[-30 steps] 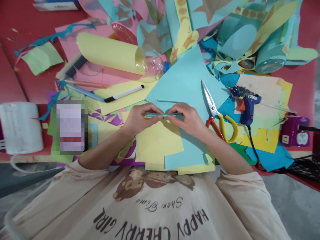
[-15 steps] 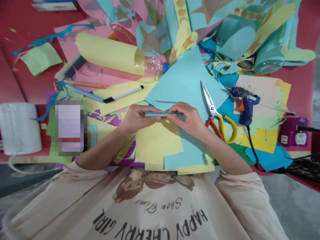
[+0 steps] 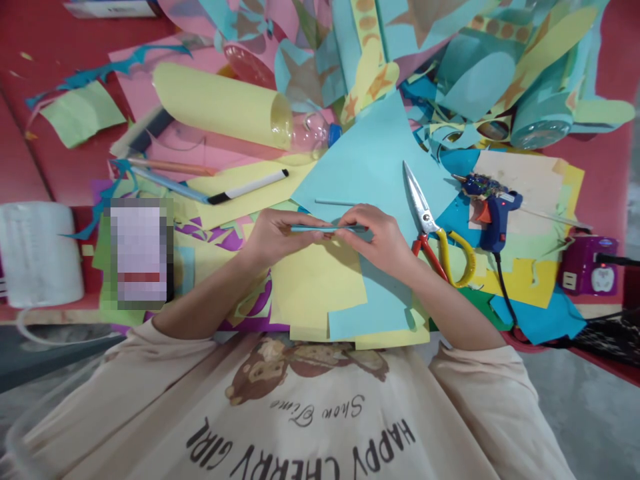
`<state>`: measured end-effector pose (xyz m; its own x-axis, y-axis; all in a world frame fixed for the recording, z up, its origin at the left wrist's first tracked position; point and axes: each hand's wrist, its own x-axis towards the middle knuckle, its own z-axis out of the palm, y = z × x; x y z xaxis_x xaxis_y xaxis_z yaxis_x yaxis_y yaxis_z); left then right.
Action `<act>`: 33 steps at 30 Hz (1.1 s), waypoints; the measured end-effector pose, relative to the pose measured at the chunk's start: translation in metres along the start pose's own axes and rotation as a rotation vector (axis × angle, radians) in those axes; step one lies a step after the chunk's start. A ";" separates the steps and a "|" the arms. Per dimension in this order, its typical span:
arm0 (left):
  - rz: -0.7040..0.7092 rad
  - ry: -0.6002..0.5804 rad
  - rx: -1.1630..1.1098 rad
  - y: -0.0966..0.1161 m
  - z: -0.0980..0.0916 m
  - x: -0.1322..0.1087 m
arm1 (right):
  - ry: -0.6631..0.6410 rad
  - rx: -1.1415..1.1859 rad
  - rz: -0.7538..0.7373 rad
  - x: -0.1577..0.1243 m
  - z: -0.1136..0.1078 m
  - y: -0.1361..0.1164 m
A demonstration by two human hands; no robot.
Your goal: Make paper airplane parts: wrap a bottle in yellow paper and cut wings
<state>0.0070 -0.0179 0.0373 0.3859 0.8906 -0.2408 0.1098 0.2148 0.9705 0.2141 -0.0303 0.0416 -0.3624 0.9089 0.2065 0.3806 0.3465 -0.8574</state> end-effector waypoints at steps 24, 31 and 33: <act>0.115 -0.004 0.051 -0.002 -0.001 -0.001 | -0.002 0.023 0.072 0.001 -0.001 0.001; 0.138 -0.028 0.032 -0.002 -0.001 -0.003 | -0.004 0.019 0.087 0.002 0.000 0.000; 0.133 -0.020 0.035 -0.002 -0.001 -0.003 | -0.007 0.011 0.108 0.002 0.000 -0.001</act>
<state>0.0046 -0.0210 0.0359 0.4177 0.9019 -0.1102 0.0882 0.0804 0.9928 0.2137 -0.0290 0.0426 -0.3260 0.9390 0.1096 0.4078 0.2443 -0.8798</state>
